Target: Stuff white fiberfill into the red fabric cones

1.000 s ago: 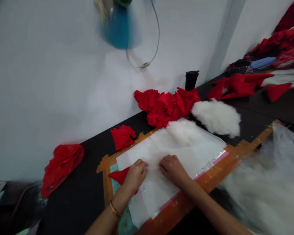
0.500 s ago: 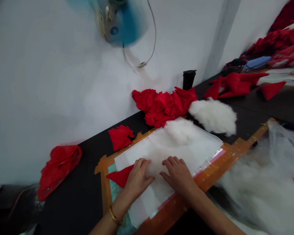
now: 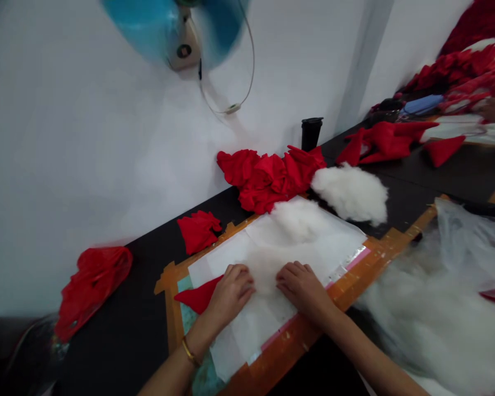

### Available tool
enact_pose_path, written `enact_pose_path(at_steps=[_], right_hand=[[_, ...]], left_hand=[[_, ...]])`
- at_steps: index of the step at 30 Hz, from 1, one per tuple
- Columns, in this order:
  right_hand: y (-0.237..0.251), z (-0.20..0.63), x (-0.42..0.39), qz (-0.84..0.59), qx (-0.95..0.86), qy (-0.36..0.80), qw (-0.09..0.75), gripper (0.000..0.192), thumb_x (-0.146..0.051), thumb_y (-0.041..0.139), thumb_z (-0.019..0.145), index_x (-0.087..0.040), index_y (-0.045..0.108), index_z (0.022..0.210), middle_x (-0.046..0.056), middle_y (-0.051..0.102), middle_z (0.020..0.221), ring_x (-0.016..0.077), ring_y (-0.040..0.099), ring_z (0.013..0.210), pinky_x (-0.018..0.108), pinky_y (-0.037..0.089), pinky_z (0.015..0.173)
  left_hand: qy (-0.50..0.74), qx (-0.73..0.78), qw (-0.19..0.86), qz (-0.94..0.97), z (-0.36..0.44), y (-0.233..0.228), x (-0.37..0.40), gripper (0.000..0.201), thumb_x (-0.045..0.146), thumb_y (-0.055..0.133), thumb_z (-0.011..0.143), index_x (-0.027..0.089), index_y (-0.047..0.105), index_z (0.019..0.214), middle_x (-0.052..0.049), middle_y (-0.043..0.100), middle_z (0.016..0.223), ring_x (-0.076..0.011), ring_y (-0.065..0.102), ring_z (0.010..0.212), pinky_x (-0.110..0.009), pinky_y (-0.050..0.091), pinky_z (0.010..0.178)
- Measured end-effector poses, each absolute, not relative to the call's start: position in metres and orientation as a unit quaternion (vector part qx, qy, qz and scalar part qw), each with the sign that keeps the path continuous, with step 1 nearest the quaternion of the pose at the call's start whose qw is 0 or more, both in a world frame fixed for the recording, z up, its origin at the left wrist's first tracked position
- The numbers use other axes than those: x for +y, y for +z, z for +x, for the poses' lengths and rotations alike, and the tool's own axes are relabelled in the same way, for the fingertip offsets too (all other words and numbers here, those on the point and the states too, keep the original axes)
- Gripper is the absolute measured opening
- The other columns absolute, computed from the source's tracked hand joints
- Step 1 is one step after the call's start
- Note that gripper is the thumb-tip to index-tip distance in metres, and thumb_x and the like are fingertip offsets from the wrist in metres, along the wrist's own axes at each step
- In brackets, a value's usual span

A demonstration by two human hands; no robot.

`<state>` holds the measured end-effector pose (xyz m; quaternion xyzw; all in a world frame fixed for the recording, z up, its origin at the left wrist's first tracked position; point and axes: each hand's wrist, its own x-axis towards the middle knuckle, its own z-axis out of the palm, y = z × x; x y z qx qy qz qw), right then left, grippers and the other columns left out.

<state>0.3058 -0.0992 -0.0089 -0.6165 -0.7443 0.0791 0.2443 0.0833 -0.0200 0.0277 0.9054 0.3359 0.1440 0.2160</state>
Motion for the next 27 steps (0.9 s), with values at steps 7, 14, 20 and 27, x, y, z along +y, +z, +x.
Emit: enact_pose_path(at_steps=[7,14,20,27], right_hand=[[0.024,0.327,-0.074,-0.574,-0.756,0.034,0.311,0.084,-0.044,0.076,0.076,-0.024,0.033,0.145,0.017,0.025,0.157,0.0353,0.033,0.137,0.054,0.036,0.105],[-0.001,0.276,-0.056,-0.482,-0.848,0.076,0.205,0.095,-0.039,0.083,0.069,-0.025,0.033,0.148,0.018,0.019,0.159,0.0362,0.046,0.126,0.049,0.047,0.095],[-0.021,0.261,-0.064,-0.437,-0.88,0.027,0.183,0.039,-0.025,0.061,0.089,-0.019,0.054,0.127,0.011,0.062,0.108,0.0242,0.059,0.093,0.032,0.051,0.071],[-0.002,0.262,-0.056,-0.47,-0.859,0.133,0.155,0.01,-0.016,0.053,0.088,-0.018,0.062,0.086,0.006,0.062,0.089,0.0171,0.06,0.073,0.025,0.04,0.061]], left_hand=[[0.151,0.403,0.147,0.89,0.048,0.055,-0.023,0.04,0.028,0.072,0.078,0.023,0.059,0.115,-0.008,0.06,0.113,-0.0293,0.052,0.108,-0.049,0.041,0.095],[0.102,0.429,0.156,0.884,0.066,0.027,-0.035,0.021,0.022,0.063,0.084,0.018,0.064,0.105,-0.009,0.066,0.105,-0.0286,0.055,0.102,-0.048,0.042,0.094],[0.172,0.407,0.164,0.882,0.062,0.024,-0.051,0.017,0.018,0.055,0.088,0.02,0.062,0.103,-0.007,0.066,0.106,-0.0246,0.056,0.102,-0.043,0.045,0.094],[0.201,0.561,0.08,0.799,0.027,0.017,-0.071,0.036,0.025,0.062,0.082,0.013,0.055,0.116,-0.014,0.063,0.107,-0.0309,0.057,0.102,-0.049,0.046,0.091]])
